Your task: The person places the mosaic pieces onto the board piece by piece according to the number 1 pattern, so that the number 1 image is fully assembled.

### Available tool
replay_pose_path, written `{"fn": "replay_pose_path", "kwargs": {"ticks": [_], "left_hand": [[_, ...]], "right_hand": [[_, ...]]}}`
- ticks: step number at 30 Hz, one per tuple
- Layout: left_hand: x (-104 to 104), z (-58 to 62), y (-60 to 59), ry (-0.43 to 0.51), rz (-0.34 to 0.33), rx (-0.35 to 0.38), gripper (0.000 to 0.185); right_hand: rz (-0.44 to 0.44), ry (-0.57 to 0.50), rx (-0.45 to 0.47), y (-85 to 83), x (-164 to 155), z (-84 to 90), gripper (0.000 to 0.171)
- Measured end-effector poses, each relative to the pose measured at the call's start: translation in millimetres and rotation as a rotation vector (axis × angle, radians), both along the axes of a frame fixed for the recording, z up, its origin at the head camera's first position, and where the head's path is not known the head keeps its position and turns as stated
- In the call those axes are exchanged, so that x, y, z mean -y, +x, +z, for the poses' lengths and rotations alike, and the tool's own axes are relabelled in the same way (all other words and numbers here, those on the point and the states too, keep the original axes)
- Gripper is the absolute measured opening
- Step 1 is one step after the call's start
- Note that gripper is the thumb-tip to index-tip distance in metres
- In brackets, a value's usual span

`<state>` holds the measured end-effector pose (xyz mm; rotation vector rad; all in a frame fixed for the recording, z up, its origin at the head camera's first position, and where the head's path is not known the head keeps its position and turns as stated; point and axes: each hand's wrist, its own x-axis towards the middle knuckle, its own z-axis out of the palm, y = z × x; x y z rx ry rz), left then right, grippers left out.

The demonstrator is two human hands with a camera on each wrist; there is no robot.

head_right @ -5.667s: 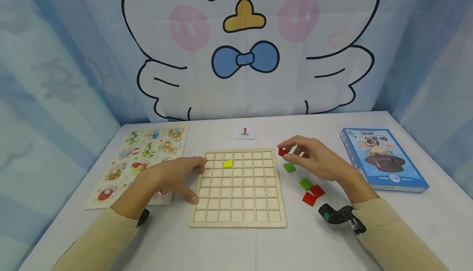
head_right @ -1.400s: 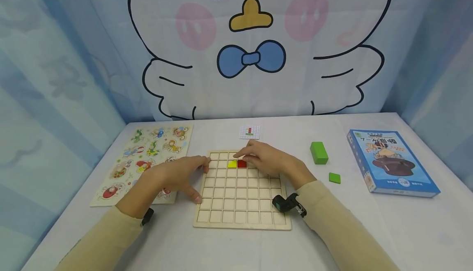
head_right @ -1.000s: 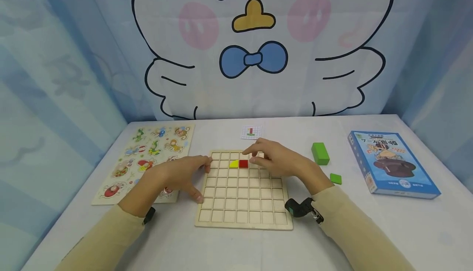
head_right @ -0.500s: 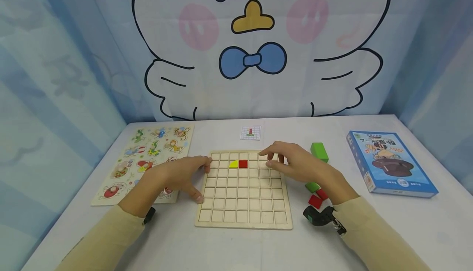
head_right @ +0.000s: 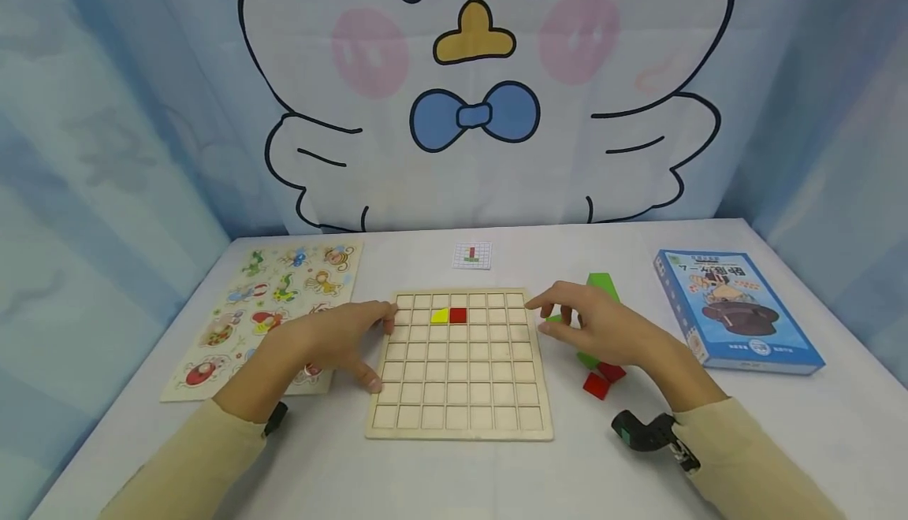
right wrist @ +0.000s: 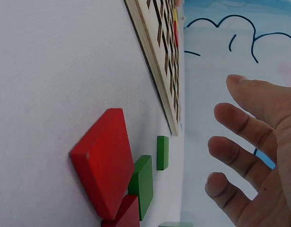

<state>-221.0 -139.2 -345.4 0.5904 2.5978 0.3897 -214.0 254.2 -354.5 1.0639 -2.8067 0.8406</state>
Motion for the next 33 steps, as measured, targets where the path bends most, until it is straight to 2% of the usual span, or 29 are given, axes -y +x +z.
{"fn": "replay_pose_path", "kwargs": {"ticks": [7,15,27,33], "left_hand": [[1,2.7,-0.9,-0.004,-0.004,-0.004,0.070],[1,3.2,-1.0,-0.011,0.015,0.005,0.071],[0,-0.9,-3.0,-0.001,-0.002,0.011,0.070],[2,-1.4,0.5,-0.003,0.020,0.017,0.072]], "right_hand": [[-0.030,0.000,0.004,7.2,-12,-1.0,0.032],[-0.052,-0.012,0.061,14.0,-25,-5.2,0.031],[-0.096,-0.003,0.025,23.9,-46,-4.6,0.036],[-0.095,0.019,0.099,24.9,-49,-6.4,0.036]]}}
